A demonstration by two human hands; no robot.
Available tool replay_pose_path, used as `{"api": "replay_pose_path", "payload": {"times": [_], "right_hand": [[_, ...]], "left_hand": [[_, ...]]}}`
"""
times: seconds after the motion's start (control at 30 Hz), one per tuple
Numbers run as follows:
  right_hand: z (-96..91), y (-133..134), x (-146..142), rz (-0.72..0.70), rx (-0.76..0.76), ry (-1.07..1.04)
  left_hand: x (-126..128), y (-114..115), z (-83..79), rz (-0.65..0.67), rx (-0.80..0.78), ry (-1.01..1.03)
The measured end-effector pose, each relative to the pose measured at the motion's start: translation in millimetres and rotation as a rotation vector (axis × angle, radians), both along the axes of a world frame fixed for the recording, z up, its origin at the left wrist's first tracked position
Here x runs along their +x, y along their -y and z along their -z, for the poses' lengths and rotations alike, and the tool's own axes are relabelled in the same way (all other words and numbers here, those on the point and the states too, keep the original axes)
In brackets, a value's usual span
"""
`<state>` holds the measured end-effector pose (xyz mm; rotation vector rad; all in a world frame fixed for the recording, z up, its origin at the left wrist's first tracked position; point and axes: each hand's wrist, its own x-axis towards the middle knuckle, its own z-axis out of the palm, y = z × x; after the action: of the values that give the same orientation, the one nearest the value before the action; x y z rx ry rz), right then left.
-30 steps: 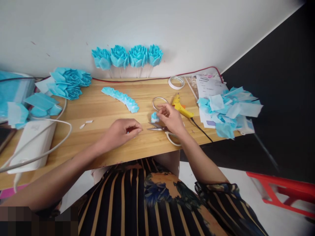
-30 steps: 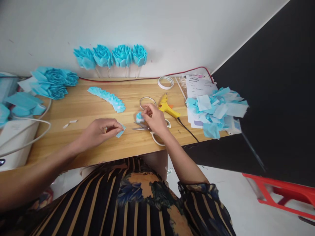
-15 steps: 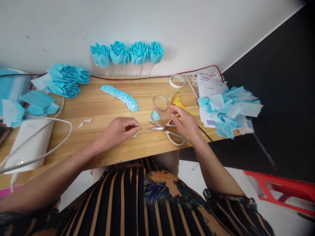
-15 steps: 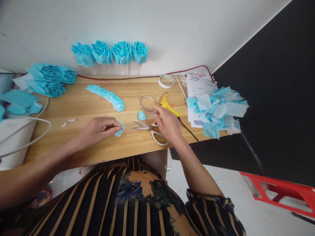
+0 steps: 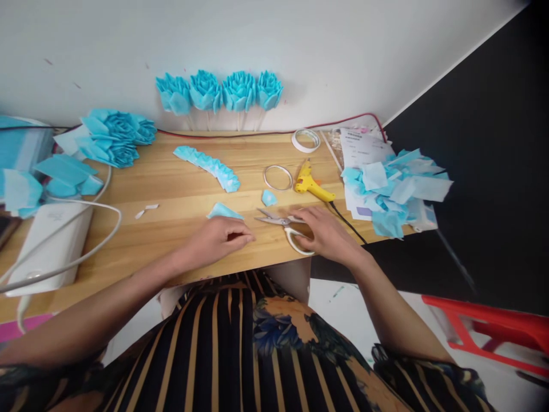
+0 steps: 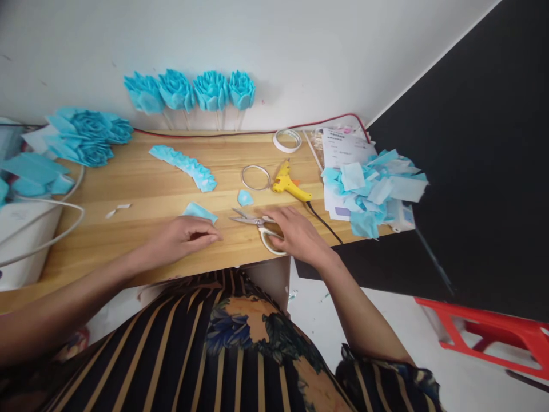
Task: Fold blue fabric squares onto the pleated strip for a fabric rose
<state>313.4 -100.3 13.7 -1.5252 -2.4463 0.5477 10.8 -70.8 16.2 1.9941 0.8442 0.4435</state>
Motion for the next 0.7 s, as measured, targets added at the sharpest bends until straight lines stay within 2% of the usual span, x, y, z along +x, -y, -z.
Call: {"api": "replay_pose_path", "payload": {"times": [0.1, 0.23, 0.33, 0.47, 0.53, 0.7], "right_hand": [[-0.3, 5.0, -3.4, 0.129, -0.133, -0.233], [-2.5, 10.2, -15.6, 0.253, -0.478, -0.756], [-1.0, 11.5, -29.6, 0.311, -0.710, -1.017], [3.4, 11.3, -47.1, 0.345, -0.855, -1.164], [4.4, 11.3, -53.0, 0.318, -0.873, -1.195], [0.2, 12.8, -62.1, 0.316, -0.886, -1.157]], "left_hand": [[-5.0, 6.9, 7.5, -0.060, -0.063, 0.006], [-3.3, 11.2, 12.5, -0.314, -0.143, 0.165], [5.5, 12.2, 9.3, -0.480, -0.167, 0.342], [17.1, 12.3, 1.1, -0.564, -0.047, 0.457], [20.1, 11.0, -1.7, -0.555, -0.009, 0.449], [20.3, 4.9, 0.0, -0.538, -0.032, 0.393]]}}
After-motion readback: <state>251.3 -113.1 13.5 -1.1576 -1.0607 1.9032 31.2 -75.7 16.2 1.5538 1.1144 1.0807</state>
